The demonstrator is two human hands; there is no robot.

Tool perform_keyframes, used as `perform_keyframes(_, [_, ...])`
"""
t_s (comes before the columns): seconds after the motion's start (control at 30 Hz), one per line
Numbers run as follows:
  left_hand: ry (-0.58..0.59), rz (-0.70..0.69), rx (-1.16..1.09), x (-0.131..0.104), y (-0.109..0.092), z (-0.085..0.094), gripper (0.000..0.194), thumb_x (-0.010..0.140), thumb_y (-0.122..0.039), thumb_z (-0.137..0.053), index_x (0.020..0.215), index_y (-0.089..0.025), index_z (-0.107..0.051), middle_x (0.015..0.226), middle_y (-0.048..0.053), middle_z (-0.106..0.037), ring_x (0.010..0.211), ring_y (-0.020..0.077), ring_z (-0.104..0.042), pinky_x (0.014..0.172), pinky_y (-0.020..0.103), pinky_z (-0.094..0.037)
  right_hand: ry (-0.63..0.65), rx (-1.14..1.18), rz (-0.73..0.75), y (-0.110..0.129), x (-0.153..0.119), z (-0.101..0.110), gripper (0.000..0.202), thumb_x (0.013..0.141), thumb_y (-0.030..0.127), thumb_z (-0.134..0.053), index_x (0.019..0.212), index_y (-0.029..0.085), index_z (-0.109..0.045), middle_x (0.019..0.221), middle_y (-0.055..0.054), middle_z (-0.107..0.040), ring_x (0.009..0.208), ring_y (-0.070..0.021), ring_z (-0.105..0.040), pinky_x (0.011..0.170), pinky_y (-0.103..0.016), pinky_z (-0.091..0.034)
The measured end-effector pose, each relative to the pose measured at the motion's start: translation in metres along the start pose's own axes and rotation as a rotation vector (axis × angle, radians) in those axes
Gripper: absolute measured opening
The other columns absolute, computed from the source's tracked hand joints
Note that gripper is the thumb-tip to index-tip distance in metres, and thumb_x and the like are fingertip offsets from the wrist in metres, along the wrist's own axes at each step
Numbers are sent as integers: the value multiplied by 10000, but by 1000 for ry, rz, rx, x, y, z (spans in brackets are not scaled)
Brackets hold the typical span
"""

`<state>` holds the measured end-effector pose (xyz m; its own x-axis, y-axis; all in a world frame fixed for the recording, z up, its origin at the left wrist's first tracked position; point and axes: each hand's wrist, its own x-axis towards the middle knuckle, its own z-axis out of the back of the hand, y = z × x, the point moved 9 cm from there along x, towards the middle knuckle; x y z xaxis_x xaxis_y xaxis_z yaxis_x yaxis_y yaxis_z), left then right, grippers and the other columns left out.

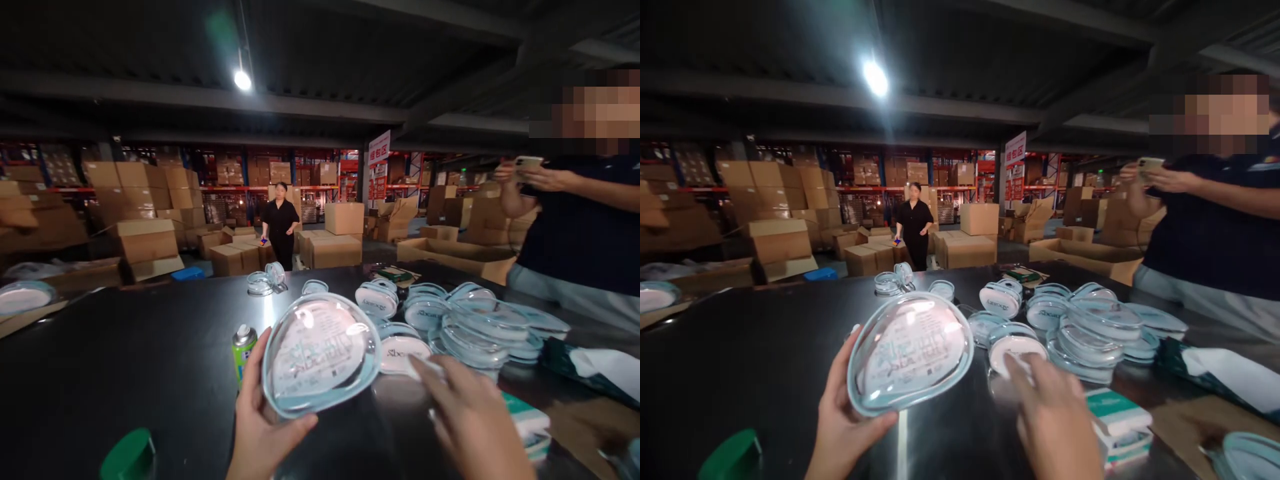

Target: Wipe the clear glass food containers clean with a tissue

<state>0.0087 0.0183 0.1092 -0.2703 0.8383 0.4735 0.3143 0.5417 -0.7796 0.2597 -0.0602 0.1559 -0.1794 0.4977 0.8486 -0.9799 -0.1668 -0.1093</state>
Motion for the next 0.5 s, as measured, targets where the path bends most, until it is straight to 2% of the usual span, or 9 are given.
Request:
perform_keyframes(0.07, [32,30,-33,-1,-1,-3,1096,364,-413,-932,1350,-229,-490,1355,130,-579,1220,366,-557,900,369,-565,-98,85,-119,-22,-9,14,428,854,77,-440,1235,207,-585,1064,-98,-581,905,-240,-562,757,-361,-424])
perform_keyframes(0.17, [70,83,-94,-5,-1,-10,1141,346,-448,-935,1369,-260,-466,1391,111,-552,1256,375,-520,913,378,-558,-218,423,-266,-18,-11,27,331,897,183,-496,1198,255,-615,1076,-53,-577,955,-196,-575,793,-289,-434])
perform_keyframes(0.2, [78,97,-126,-6,-2,-12,1139,347,-438,-938,1370,-275,-465,1398,101,-548,1259,369,-518,921,373,-552,-245,522,-374,-18,-11,25,277,894,216,-520,1135,256,-649,1068,-42,-584,931,-183,-579,747,-258,-445])
perform_keyframes(0.27, [87,121,-186,-8,-1,-13,1133,345,-412,-945,1366,-298,-467,1404,86,-545,1259,355,-523,946,362,-533,-282,708,-674,-21,-17,13,209,868,307,-574,1030,233,-684,1050,-37,-601,764,-150,-573,543,-216,-431])
perform_keyframes(0.33, [96,146,-216,-9,1,-15,1134,344,-400,-947,1366,-307,-464,1405,82,-544,1258,353,-523,963,373,-519,-304,887,-942,-24,-28,-5,277,817,411,-631,982,197,-685,1024,-51,-623,596,-122,-510,375,-220,-331])
perform_keyframes(0.37, [101,154,-215,-9,2,-15,1136,346,-407,-945,1368,-308,-460,1402,84,-547,1255,359,-525,958,388,-522,-307,958,-1014,-24,-32,-13,331,786,446,-657,983,182,-683,1006,-60,-635,577,-122,-501,360,-224,-316])
perform_keyframes(0.5, [84,149,-165,-8,2,-14,1115,325,-453,-940,1336,-321,-489,1330,82,-607,1215,392,-554,899,440,-563,-360,1025,-1031,-25,-36,-18,346,732,442,-714,951,174,-700,935,-64,-673,829,-210,-597,555,-226,-416])
